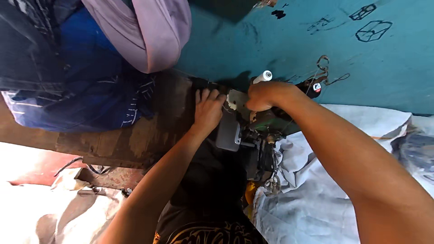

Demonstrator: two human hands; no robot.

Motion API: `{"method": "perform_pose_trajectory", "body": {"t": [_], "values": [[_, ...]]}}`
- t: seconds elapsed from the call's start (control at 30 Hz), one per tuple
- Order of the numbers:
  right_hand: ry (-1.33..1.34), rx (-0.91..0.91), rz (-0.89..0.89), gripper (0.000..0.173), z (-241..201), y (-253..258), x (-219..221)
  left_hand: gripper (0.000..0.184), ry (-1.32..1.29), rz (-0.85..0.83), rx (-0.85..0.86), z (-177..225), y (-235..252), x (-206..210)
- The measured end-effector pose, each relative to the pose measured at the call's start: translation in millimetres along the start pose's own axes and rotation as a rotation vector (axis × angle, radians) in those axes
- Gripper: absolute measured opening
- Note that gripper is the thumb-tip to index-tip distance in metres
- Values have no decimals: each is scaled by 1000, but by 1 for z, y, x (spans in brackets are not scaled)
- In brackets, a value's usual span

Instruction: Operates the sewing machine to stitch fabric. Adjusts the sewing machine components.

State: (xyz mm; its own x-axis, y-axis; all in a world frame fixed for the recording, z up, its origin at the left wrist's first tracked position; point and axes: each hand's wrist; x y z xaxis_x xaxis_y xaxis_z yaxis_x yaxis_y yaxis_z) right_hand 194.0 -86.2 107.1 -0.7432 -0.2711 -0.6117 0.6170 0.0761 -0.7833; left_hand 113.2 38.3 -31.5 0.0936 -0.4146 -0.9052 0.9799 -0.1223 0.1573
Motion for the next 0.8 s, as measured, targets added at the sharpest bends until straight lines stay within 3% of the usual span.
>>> {"method": "perform_pose_trajectory", "body": {"t": [0.07, 0.13, 0.2, 0.3, 0.4, 0.47, 0.67, 0.8], "values": [[-5, 11, 2, 34, -1, 0, 1, 26, -82, -41, 103, 6, 10, -5], [-4, 19, 8, 34, -1, 2, 2, 21, -197, -229, 253, 14, 27, -4], [5, 16, 14, 36, 1, 6, 3, 22, -108, -417, 385, 21, 40, -1], [13, 4, 21, 37, 5, 9, 5, 18, 30, -451, 579, 27, 43, 4], [30, 13, 20, 39, 5, 10, 6, 15, 115, -446, 641, 31, 32, 2], [51, 3, 33, 40, 8, 13, 6, 12, 80, -406, 578, 26, 24, -2], [73, 0, 32, 36, 8, 11, 5, 24, -363, -261, 106, 2, 12, -4], [96, -38, 101, 41, 16, 16, 5, 27, -507, -175, -168, -17, 8, -8]]}}
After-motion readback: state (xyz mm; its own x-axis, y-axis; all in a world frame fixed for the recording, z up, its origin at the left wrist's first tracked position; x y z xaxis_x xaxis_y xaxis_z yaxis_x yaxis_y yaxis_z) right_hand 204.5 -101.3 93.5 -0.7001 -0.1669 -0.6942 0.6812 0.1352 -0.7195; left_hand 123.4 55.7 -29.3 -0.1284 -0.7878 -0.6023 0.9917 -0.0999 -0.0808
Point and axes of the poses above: each hand's wrist, its own y-axis towards the middle knuckle, its own x-axis out of the palm, z = x × y, and after that the axes turned 12 degrees about y, right-handed
